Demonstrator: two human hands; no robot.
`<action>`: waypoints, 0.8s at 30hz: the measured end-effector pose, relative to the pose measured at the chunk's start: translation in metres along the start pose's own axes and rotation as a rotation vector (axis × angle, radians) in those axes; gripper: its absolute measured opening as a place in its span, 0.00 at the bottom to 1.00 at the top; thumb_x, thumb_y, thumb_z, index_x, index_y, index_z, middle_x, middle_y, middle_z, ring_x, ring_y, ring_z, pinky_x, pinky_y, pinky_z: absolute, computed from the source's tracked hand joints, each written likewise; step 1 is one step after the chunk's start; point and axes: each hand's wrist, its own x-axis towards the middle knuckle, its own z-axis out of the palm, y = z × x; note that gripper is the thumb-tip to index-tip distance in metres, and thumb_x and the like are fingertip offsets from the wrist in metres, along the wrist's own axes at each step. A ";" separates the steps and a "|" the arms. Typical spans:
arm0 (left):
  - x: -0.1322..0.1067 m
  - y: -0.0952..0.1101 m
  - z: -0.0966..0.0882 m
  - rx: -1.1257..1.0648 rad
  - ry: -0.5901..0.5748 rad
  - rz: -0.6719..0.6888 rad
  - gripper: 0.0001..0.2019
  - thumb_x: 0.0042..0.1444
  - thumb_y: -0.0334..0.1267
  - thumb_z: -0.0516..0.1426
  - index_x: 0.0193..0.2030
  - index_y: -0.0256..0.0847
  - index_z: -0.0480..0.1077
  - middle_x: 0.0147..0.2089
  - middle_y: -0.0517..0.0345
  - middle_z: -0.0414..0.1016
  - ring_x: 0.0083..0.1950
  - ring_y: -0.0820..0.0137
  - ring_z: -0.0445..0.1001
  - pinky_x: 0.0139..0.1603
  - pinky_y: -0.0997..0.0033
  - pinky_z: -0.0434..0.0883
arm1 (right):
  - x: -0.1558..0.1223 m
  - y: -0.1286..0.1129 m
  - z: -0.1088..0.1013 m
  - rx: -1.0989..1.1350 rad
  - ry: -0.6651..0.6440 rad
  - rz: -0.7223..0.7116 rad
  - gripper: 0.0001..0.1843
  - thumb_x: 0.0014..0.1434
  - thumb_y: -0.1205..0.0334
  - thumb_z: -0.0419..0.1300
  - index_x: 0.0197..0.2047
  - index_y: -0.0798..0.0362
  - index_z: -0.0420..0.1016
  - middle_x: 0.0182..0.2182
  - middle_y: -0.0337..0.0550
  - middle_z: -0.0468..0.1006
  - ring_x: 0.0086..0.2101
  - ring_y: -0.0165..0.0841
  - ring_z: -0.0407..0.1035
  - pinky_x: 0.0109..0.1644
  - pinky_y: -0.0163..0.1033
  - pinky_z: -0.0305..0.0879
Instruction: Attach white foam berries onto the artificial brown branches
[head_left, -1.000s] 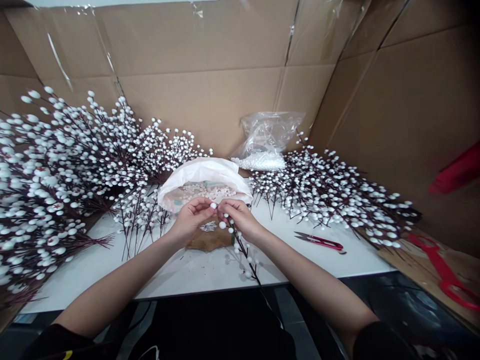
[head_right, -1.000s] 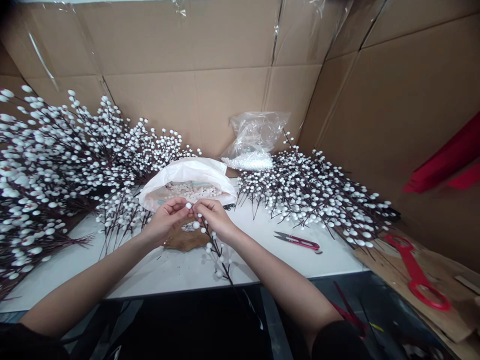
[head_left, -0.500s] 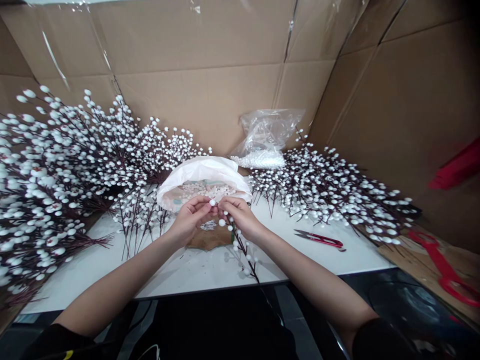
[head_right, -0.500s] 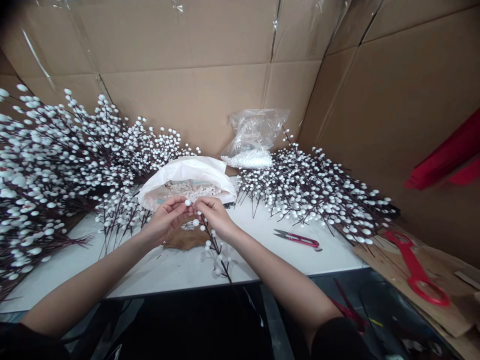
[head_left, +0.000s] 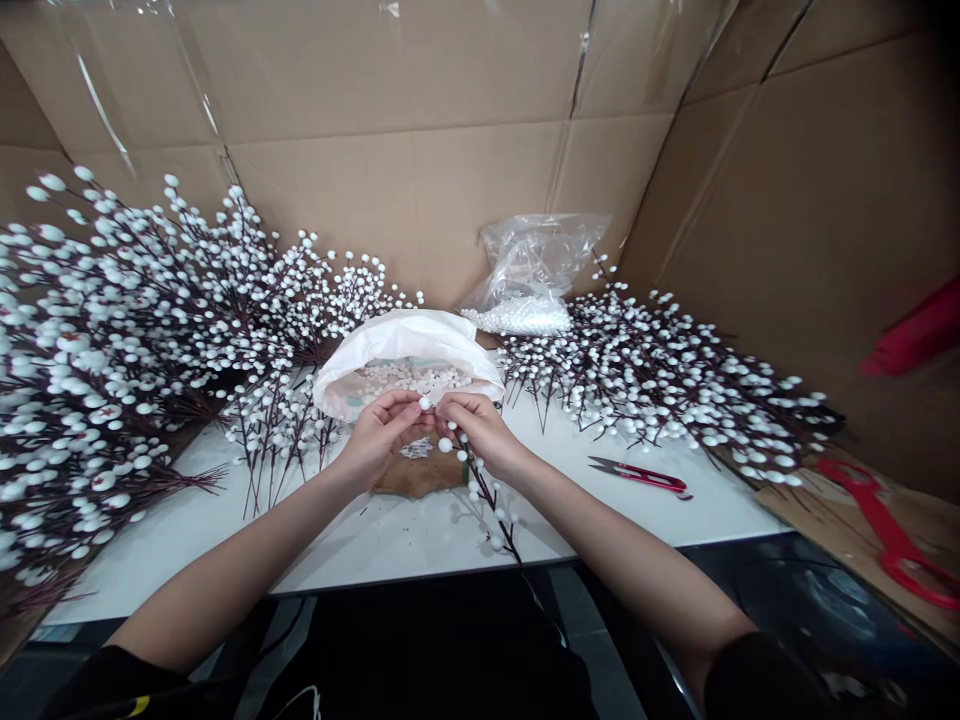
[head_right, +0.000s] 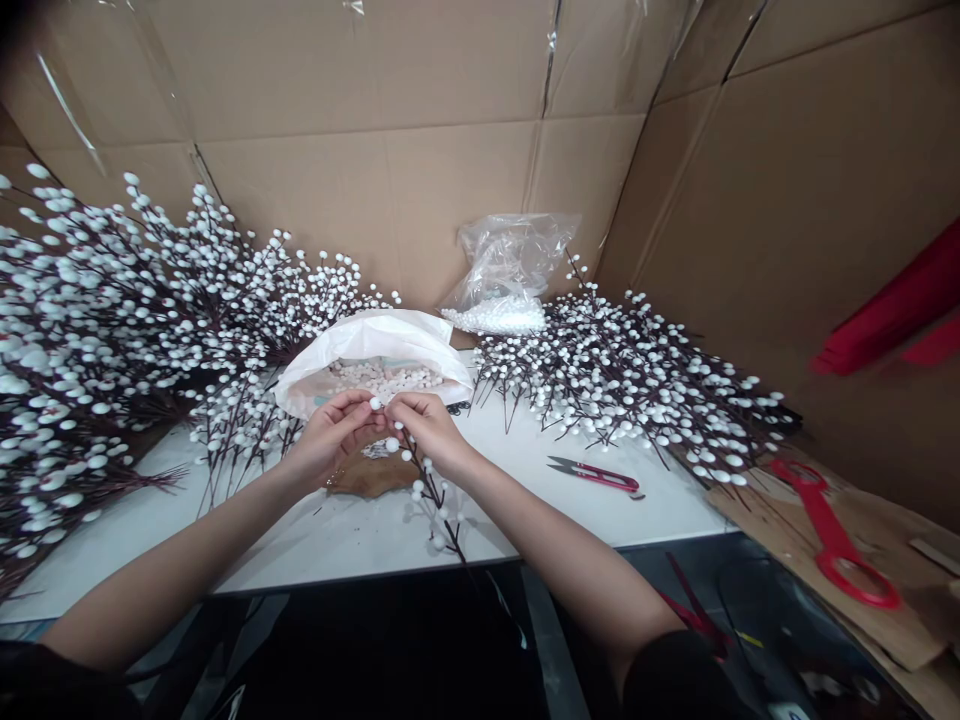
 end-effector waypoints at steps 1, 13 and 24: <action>0.000 0.000 0.000 0.005 -0.002 0.002 0.13 0.48 0.39 0.65 0.40 0.37 0.71 0.31 0.57 0.78 0.35 0.72 0.77 0.48 0.64 0.73 | 0.000 0.000 0.000 -0.004 0.003 0.003 0.12 0.52 0.64 0.54 0.18 0.54 0.65 0.16 0.34 0.65 0.18 0.25 0.56 0.23 0.32 0.50; -0.002 0.007 0.001 0.299 0.012 0.184 0.10 0.51 0.40 0.62 0.38 0.39 0.73 0.32 0.58 0.77 0.36 0.71 0.76 0.43 0.70 0.73 | 0.000 0.007 -0.003 0.023 -0.040 -0.026 0.14 0.51 0.66 0.52 0.16 0.54 0.62 0.14 0.33 0.61 0.18 0.26 0.55 0.24 0.33 0.50; -0.003 0.006 0.003 0.236 -0.010 0.152 0.10 0.49 0.39 0.63 0.38 0.40 0.71 0.32 0.59 0.76 0.35 0.71 0.76 0.43 0.69 0.74 | 0.002 0.010 -0.003 0.075 -0.063 -0.009 0.13 0.50 0.65 0.52 0.16 0.53 0.58 0.14 0.32 0.57 0.18 0.25 0.51 0.24 0.33 0.46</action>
